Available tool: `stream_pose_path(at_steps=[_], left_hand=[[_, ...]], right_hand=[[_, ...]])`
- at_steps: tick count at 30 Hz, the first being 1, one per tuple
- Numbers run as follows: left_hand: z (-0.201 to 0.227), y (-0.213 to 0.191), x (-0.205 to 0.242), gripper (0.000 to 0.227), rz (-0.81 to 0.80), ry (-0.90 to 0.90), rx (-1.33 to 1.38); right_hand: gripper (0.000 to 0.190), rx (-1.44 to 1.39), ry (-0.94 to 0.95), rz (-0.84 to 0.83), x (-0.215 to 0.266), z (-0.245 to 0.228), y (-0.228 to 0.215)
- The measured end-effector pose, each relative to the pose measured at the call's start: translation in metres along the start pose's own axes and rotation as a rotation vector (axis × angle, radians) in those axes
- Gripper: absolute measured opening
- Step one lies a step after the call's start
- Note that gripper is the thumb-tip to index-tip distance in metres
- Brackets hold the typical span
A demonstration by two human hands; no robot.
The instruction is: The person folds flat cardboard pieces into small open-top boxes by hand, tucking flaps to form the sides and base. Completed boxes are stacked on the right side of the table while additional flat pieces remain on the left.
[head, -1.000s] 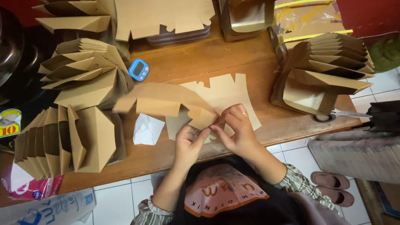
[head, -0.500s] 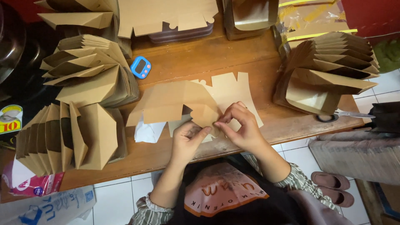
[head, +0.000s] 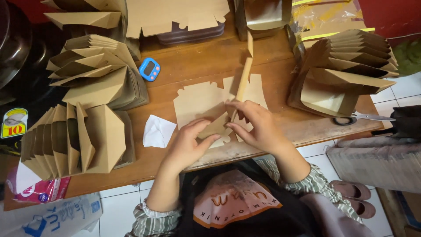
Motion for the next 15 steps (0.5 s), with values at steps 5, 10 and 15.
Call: stream_pose_path(at_steps=[5,10,15], left_hand=[[-0.036,-0.012,0.012,0.023,-0.014,-0.094,0.014],[-0.032,-0.013,0.009,0.026,-0.006,-0.16,0.037],[-0.039,-0.009,0.008,0.023,0.028,-0.213,0.139]], right_hand=[[0.034,-0.043,-0.039,0.059,0.018,0.014,0.022],[0.045,0.077,-0.154,0.129,0.03,0.005,0.035],[0.022,0.255,-0.366,0.242,0.035,-0.02,0.032]])
Point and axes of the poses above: each hand's wrist, its own x-axis away from the middle knuckle, its own y-axis out of the palm, z = x × y, the point moved 9 cm from there along -x, towards the middle knuckle, and after that the axes turned 14 degrees about x, right-handed, at the moved point
